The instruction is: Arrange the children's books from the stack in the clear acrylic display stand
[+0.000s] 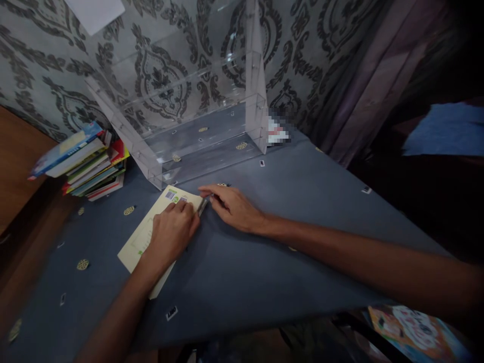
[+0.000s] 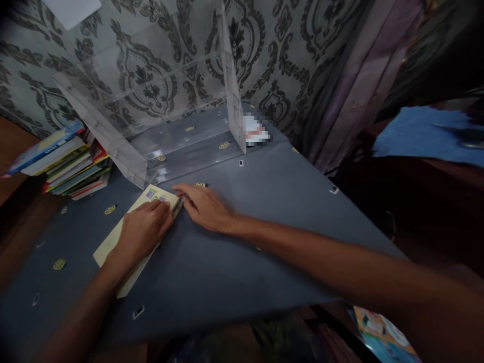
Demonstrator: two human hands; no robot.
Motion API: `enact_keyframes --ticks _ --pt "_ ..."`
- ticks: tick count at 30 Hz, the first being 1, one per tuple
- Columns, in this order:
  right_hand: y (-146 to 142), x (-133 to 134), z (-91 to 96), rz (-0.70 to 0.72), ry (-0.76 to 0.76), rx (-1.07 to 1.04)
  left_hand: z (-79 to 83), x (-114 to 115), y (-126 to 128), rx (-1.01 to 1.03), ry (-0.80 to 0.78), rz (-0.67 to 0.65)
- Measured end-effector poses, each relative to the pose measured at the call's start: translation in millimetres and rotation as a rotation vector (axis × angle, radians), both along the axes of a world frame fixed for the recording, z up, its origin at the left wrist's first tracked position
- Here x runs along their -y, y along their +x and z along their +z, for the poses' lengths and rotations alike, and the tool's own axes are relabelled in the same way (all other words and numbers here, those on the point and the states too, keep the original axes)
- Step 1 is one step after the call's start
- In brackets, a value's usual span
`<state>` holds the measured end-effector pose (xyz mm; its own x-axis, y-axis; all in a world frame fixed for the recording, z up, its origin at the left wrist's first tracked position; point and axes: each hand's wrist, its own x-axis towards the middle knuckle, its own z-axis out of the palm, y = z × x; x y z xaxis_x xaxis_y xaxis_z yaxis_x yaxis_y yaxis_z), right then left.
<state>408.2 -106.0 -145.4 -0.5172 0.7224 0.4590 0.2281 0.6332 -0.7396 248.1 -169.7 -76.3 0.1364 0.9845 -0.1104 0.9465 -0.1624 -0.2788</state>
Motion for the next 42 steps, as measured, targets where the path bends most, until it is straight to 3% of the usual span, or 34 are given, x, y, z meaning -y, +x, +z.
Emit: enact_keyframes --ticks 6,11,15,24,29,42 --pt "-2.0 1.6 -2.7 0.021 0.155 0.23 -3.6 1.9 -5.5 0.032 -0.005 -0.004" --pt "-1.7 3.6 -3.6 0.043 0.21 0.259 -5.4 -1.2 -33.2 0.137 0.08 0.018" --pt "-2.2 5.0 -3.3 0.046 0.196 0.221 -3.7 -2.2 -42.5 0.138 0.031 0.085" --pt "-4.6 2.7 -2.2 0.036 0.08 0.177 10.1 4.6 -32.3 0.029 -0.051 0.125" --pt "-7.9 -1.9 -3.2 0.072 0.11 0.173 13.8 7.0 -30.6 0.012 -0.069 0.107" --pt "-47.2 -36.9 -2.6 0.076 0.136 0.241 9.7 13.9 -20.8 0.002 -0.06 0.155"
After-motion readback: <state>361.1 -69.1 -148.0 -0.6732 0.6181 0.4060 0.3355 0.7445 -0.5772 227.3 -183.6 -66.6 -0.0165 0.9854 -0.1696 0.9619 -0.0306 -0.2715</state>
